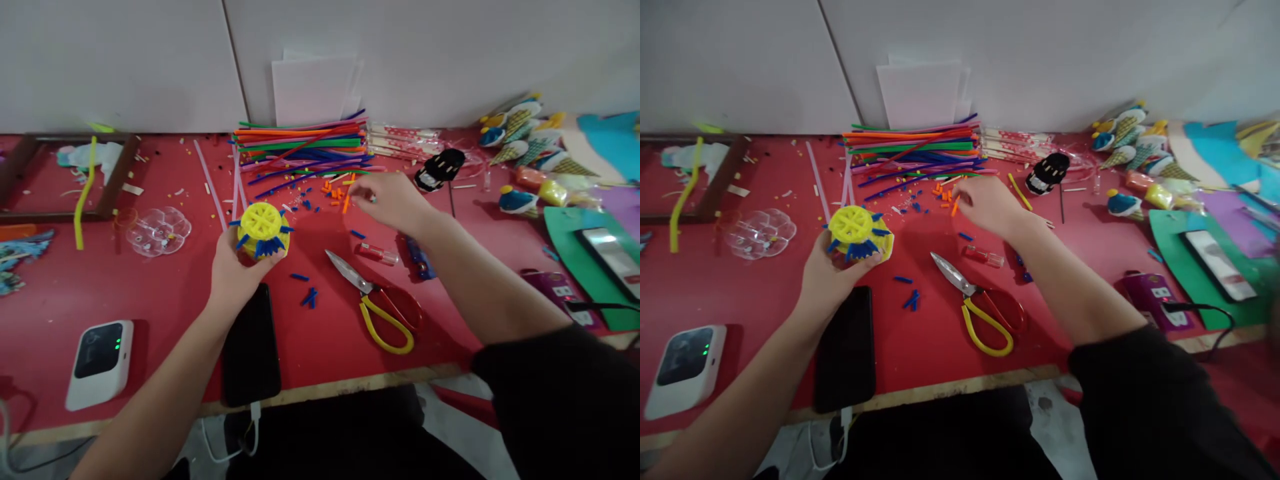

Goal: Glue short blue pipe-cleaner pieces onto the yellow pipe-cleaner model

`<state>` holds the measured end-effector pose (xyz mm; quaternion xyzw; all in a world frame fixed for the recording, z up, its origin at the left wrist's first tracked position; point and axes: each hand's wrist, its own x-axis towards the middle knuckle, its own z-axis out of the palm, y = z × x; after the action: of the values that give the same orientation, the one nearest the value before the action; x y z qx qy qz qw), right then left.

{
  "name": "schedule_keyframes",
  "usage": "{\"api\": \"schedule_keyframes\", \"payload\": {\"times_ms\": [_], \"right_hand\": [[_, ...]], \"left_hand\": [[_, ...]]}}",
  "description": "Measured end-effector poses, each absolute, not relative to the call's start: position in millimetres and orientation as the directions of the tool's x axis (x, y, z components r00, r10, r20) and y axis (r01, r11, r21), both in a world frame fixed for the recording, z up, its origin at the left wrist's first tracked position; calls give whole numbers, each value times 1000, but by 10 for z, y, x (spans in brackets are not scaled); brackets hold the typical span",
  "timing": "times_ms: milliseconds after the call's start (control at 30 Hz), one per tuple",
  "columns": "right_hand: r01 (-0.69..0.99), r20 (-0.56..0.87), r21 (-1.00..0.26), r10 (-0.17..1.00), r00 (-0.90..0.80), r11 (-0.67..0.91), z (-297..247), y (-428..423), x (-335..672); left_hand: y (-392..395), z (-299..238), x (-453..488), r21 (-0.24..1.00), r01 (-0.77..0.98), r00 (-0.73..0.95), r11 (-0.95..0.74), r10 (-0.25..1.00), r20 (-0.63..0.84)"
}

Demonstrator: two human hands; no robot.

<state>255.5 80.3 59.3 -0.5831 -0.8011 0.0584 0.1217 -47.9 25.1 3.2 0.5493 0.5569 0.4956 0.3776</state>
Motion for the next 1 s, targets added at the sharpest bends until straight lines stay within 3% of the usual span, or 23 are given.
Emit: {"api": "schedule_keyframes", "payload": {"times_ms": [133,233,400,533,700,1000], "right_hand": [[980,58,-81,982,-180,184,539,1413,2568],[982,56,-29,981,-186,188,501,1713,2462],[981,22,-8,980,-196,196,476,2112,2246],[987,-64,14,985,-160,161,441,2305,2138],[987,-103,7,982,-158,159,513,2376,2153],[959,-235,-13,932,-277,282,851,2517,2240]], "left_hand": [[275,56,-555,865,498,-57,-64,993,106],[255,101,-579,782,622,-45,-49,994,98],[234,82,-601,853,521,-134,9,988,72],[232,22,-600,901,428,-144,-65,980,140],[236,-38,-622,904,402,-162,-142,961,223],[234,-65,-625,904,393,-160,-165,956,244]]}}
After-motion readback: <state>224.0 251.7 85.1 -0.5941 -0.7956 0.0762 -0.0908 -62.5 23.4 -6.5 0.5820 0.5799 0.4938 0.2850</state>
